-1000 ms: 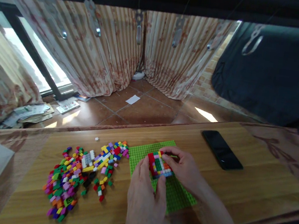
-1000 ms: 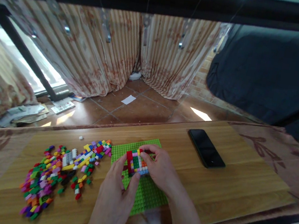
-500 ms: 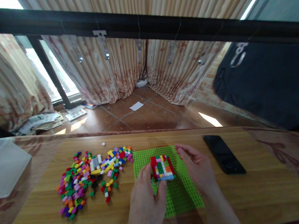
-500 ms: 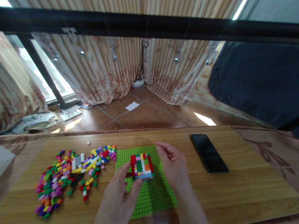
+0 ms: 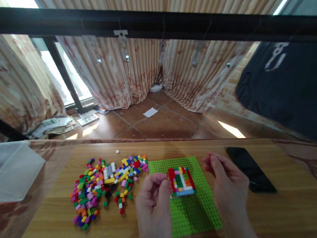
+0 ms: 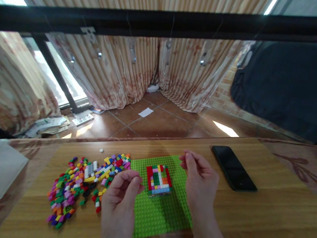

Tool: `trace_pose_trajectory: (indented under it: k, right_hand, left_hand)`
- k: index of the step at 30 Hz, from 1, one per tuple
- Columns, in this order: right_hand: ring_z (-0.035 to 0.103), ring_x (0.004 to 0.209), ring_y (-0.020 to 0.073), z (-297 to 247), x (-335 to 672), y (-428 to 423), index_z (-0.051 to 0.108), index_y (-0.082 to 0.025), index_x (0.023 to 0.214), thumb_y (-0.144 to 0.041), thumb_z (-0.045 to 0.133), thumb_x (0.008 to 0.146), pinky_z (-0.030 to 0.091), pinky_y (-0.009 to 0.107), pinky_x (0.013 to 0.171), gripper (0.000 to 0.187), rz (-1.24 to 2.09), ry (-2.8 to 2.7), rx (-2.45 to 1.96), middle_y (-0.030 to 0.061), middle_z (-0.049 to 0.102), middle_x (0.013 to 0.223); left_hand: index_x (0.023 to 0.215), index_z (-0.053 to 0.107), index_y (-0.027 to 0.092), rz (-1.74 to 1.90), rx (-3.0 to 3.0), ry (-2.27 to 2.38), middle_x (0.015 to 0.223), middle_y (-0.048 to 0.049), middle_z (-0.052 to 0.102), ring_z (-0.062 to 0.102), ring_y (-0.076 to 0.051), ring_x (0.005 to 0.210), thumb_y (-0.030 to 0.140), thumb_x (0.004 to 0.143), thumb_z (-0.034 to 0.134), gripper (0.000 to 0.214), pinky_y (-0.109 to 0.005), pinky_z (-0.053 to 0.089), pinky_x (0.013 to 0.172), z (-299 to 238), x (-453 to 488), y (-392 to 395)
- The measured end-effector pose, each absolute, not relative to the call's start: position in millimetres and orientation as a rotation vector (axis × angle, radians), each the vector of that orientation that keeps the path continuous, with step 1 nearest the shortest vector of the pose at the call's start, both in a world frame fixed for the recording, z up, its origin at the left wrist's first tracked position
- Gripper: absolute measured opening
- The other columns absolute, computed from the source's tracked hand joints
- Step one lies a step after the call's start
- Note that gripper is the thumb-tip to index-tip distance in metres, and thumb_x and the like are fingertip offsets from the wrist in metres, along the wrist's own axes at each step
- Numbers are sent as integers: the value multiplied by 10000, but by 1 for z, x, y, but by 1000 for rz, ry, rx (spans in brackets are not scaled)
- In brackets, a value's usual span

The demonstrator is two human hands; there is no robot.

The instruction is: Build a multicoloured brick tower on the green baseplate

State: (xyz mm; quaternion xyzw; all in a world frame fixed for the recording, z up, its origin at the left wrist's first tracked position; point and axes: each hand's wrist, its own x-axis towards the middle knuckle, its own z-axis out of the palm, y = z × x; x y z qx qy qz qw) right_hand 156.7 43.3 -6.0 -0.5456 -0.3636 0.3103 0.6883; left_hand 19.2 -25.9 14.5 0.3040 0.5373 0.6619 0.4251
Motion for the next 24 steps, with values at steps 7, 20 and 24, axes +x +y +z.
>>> trace_pose_trajectory:
  k: [7, 20, 24]
  right_hand:
    - [582, 586, 119, 7, 142, 18, 745, -230, 862, -293, 710, 801, 490, 245, 541, 94, 742, -1019, -1037, 15, 703, 733]
    - [675, 710, 197, -1, 117, 1, 742, -267, 972, -362, 649, 849, 538, 271, 555, 181, 837, -1681, -958, 57, 733, 844]
    - [685, 670, 212, 4, 100, -11, 733, -277, 949, -439, 570, 884, 549, 297, 544, 239, 963, -1716, -1003, 55, 727, 798]
  left_hand:
    - [982, 631, 189, 1693, 1529, 1295, 837, -36, 678, 639, -128, 768, 106, 893, 508, 173, -220, 506, 723, 18, 23, -52]
    - [918, 660, 177, 1790, 1229, 1259, 725, -32, 650, 583, -120, 612, 202, 956, 426, 238, -227, 484, 563, 23, 18, -46]
    - [797, 660, 174, 1776, 1418, 1415, 700, -48, 630, 601, -156, 656, 234, 927, 503, 213, -294, 516, 655, 18, 17, -54]
